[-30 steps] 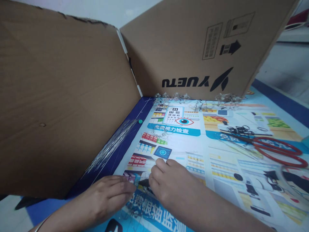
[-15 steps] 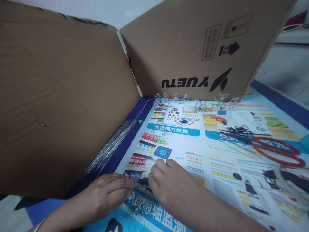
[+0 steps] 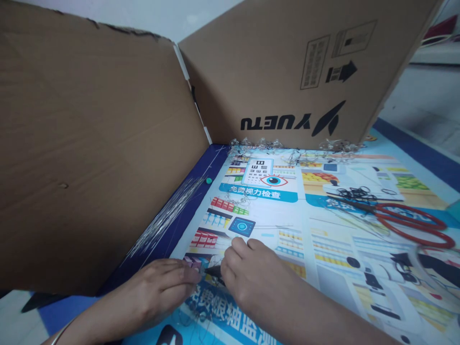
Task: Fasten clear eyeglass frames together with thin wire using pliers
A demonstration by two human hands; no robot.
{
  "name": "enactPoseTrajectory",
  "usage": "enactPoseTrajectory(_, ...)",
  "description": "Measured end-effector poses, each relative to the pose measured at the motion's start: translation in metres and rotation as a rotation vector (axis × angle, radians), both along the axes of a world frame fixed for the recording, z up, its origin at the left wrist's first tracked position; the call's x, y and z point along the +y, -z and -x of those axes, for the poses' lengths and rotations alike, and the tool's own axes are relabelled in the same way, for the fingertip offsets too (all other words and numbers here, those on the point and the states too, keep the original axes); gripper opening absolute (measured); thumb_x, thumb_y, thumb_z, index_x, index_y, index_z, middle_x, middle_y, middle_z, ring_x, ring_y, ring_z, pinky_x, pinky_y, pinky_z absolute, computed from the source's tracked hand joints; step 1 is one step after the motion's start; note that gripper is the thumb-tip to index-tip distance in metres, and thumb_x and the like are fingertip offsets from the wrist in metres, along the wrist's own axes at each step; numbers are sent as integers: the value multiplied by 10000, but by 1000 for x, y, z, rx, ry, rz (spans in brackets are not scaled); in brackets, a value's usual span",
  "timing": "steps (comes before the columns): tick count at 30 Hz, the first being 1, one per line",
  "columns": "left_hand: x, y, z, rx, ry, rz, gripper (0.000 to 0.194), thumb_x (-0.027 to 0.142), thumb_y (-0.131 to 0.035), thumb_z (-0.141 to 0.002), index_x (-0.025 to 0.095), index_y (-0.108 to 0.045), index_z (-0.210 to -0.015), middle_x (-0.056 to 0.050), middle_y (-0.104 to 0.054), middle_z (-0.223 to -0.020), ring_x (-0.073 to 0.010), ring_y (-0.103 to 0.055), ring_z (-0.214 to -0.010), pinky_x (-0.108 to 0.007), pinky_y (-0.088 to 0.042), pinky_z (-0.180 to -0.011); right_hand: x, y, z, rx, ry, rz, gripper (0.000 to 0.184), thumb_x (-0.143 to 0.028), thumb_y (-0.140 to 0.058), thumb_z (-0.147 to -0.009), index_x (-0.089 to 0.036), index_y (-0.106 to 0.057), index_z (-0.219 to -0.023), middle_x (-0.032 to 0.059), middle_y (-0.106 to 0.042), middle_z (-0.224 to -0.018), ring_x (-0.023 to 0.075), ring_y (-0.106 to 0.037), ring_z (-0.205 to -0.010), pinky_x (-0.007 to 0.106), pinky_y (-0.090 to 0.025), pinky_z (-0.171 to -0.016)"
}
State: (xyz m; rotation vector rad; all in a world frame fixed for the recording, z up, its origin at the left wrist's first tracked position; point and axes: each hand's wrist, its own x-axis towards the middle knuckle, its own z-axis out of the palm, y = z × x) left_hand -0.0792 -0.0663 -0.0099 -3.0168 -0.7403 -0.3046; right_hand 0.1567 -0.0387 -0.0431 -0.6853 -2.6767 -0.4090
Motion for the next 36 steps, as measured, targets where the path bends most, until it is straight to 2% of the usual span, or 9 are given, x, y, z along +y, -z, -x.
enactPoseTrajectory(16, 2, -2, 0, 30, 21, -5, 208, 84, -400, -903, 163, -593, -917, -49, -662, -937, -137, -616, -845, -281, -531, -782, 0, -1, -1, -27, -15, 17, 96, -207, -634, -761, -187, -543, -783, 21, -538, -731, 184, -421, -688, 329, -225, -531)
enactPoseTrajectory(24, 1, 1, 4, 7, -35, 30, 220, 97, -389, -915, 143, -599, -963, -49, -648, -977, -148, -613, -843, -301, -547, -732, 1, 3, -6, -4, 9, 10, 101, -266, -594, -817, -176, -562, -850, 39, -539, -766, 197, -436, -731, 336, -256, -563)
enactPoseTrajectory(36, 2, 0, 2, 5, -35, 41, 193, 81, -403, -902, 144, -583, -930, -54, -650, -963, -148, -614, -851, -306, -546, -757, 0, -1, -4, -25, 2, -10, 50, -185, -594, -791, -183, -569, -834, 35, -566, -779, 191, -441, -710, 329, -247, -545)
